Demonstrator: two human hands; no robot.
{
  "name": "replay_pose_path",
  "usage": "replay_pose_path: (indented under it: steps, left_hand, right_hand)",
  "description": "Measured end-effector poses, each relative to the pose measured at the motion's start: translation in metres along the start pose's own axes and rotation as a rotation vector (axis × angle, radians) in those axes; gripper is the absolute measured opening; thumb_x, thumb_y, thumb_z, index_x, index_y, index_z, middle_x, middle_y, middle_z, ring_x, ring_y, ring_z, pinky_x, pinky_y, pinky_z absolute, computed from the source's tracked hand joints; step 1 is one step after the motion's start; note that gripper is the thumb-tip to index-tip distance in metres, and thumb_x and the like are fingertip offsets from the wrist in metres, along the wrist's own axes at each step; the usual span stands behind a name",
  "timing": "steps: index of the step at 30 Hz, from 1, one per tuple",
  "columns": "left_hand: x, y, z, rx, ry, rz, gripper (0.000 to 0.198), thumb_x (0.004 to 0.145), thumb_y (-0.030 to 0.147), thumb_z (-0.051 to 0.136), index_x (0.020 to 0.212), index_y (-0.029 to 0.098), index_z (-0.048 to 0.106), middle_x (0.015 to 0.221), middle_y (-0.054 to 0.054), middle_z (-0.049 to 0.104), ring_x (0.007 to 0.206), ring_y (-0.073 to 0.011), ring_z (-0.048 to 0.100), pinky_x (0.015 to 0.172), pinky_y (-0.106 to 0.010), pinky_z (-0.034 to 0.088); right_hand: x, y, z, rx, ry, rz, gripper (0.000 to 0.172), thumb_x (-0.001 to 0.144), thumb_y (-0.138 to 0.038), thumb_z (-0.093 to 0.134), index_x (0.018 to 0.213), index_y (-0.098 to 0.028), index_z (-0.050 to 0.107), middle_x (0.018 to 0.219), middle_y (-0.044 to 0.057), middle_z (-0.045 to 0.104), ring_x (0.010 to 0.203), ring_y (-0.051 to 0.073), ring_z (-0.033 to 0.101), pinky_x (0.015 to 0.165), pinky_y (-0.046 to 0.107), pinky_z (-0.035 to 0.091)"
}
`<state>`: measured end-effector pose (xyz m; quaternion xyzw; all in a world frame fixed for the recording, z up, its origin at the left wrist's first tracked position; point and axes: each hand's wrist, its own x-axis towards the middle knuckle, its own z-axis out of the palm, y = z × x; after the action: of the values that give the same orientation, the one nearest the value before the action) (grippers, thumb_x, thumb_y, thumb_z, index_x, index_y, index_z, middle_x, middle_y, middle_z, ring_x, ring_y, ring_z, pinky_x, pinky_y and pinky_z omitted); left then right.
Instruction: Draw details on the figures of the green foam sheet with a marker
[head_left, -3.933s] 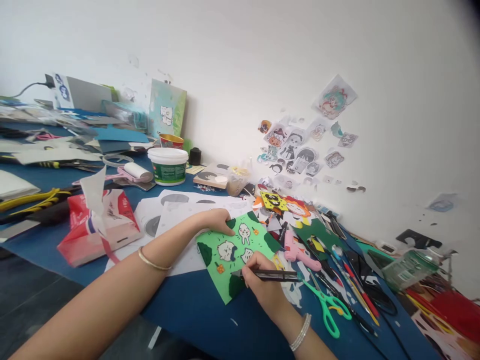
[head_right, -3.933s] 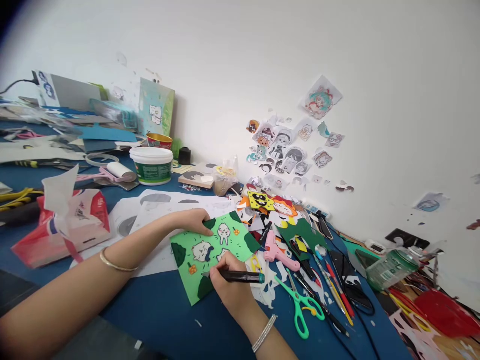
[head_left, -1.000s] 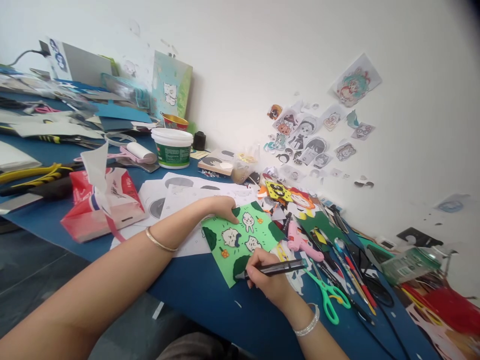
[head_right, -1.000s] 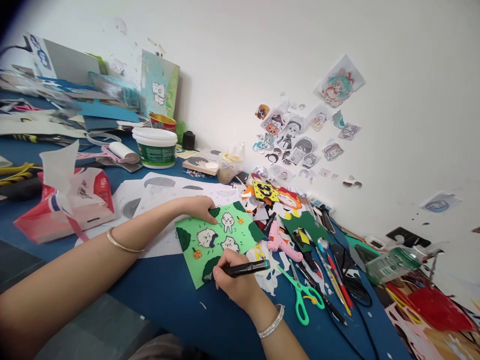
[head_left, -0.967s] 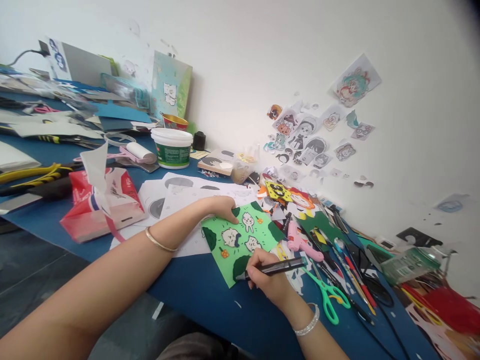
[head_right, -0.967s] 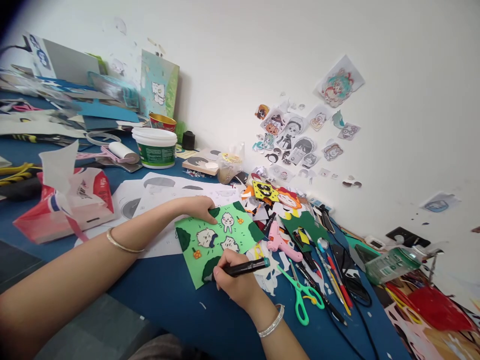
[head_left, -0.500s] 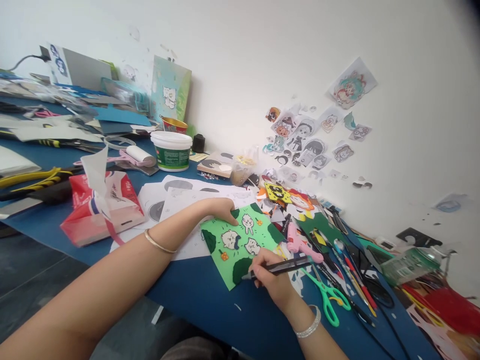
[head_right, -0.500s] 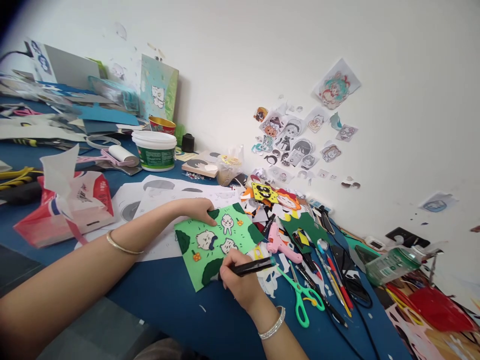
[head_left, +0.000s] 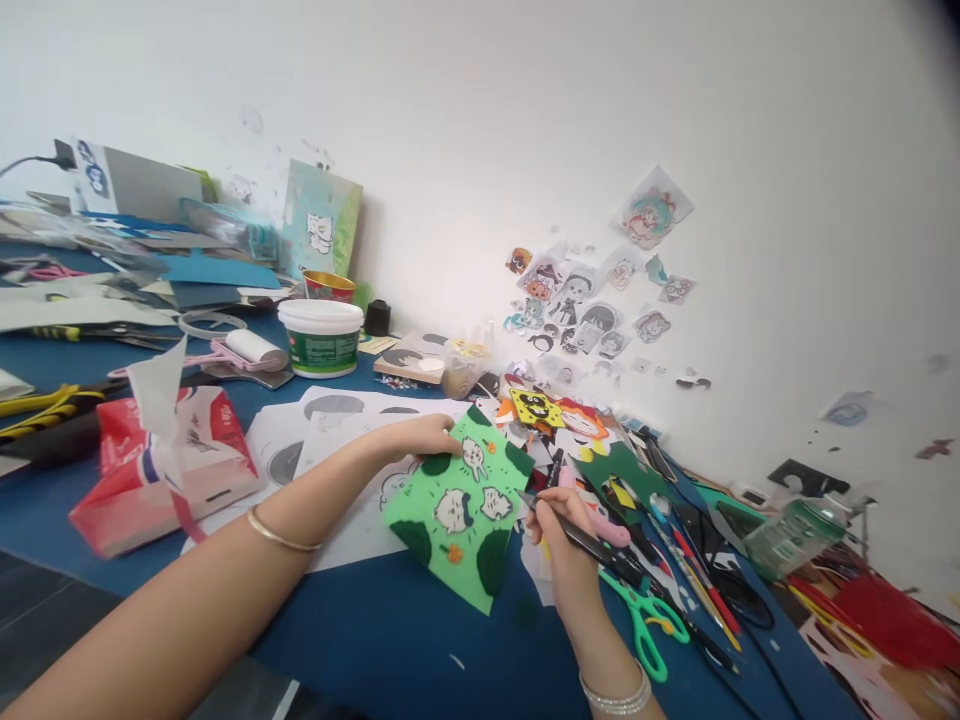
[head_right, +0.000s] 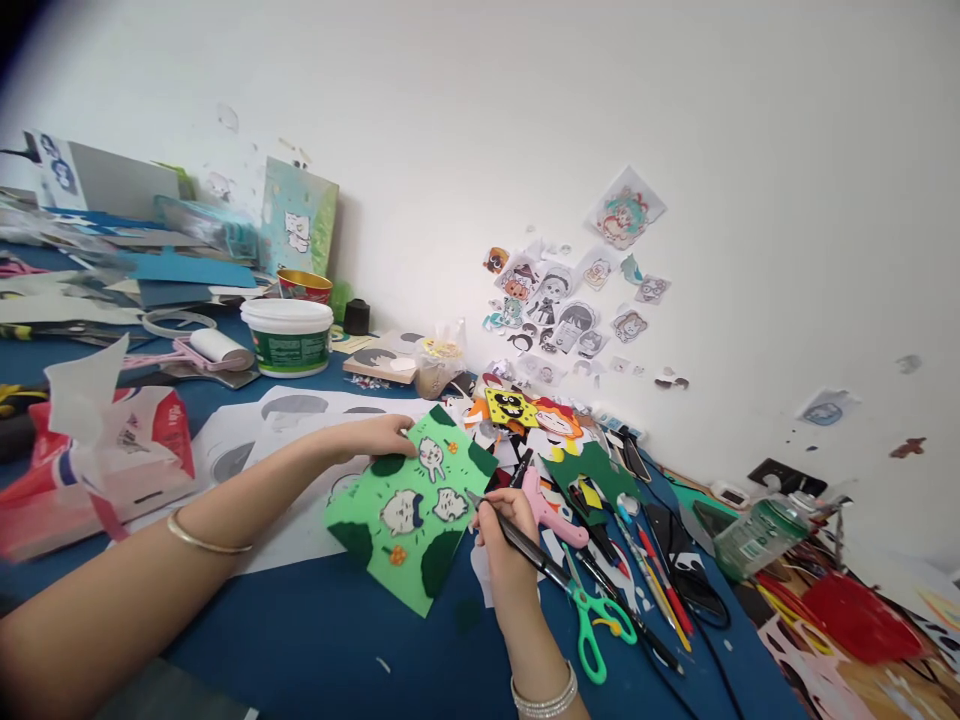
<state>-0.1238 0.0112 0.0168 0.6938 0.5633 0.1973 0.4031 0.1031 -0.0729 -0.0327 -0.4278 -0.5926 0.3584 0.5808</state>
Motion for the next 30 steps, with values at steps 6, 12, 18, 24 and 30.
replay_pose_path:
  steps: [6, 12, 18, 24, 30]
  left_hand:
    - [0.001, -0.007, -0.003, 0.438, 0.180, -0.011, 0.050, 0.071, 0.063, 0.043, 0.083, 0.016, 0.058, 0.083, -0.011, 0.066, 0.075, -0.0249, 0.060, 0.057, -0.030, 0.042]
    - [0.002, -0.004, 0.014, 0.662, 0.279, 0.165, 0.070, 0.072, 0.062, 0.046, 0.124, 0.015, 0.043, 0.113, -0.017, 0.058, 0.099, -0.0303, 0.055, 0.077, -0.036, 0.044]
    - [0.003, -0.003, 0.025, 0.734, 0.209, 0.139, 0.082, 0.068, 0.067, 0.046, 0.130, 0.014, 0.038, 0.117, -0.021, 0.050, 0.099, -0.0349, 0.054, 0.074, -0.040, 0.046]
    - [0.004, -0.003, 0.024, 0.747, 0.172, 0.118, 0.075, 0.070, 0.069, 0.043, 0.124, 0.018, 0.044, 0.118, -0.019, 0.049, 0.098, -0.0322, 0.055, 0.074, -0.037, 0.046]
    - [0.005, -0.004, 0.025, 0.759, 0.175, 0.135, 0.074, 0.070, 0.069, 0.043, 0.122, 0.017, 0.046, 0.115, -0.020, 0.049, 0.098, -0.0331, 0.055, 0.074, -0.039, 0.046]
  right_hand:
    - [-0.008, 0.007, -0.009, -0.240, -0.141, 0.036, 0.020, 0.075, -0.031, 0.055, 0.060, -0.021, 0.046, 0.048, -0.005, 0.048, 0.043, 0.010, 0.042, 0.042, 0.022, 0.032]
    - [-0.021, 0.004, -0.012, -0.387, -0.201, 0.022, 0.017, 0.077, -0.029, 0.051, 0.062, -0.021, 0.048, 0.052, -0.003, 0.049, 0.048, 0.012, 0.045, 0.046, 0.024, 0.033]
    - [-0.020, -0.003, -0.012, -0.527, -0.302, 0.006, 0.012, 0.077, -0.026, 0.050, 0.065, -0.021, 0.049, 0.060, -0.001, 0.055, 0.056, 0.015, 0.052, 0.051, 0.025, 0.037]
    - [-0.020, -0.006, -0.012, -0.597, -0.316, -0.024, 0.013, 0.077, -0.027, 0.050, 0.066, -0.021, 0.050, 0.063, -0.001, 0.054, 0.057, 0.015, 0.051, 0.051, 0.025, 0.037]
    - [-0.021, -0.008, -0.012, -0.580, -0.325, -0.042, 0.012, 0.076, -0.026, 0.052, 0.065, -0.021, 0.052, 0.061, -0.001, 0.054, 0.057, 0.014, 0.052, 0.050, 0.024, 0.037]
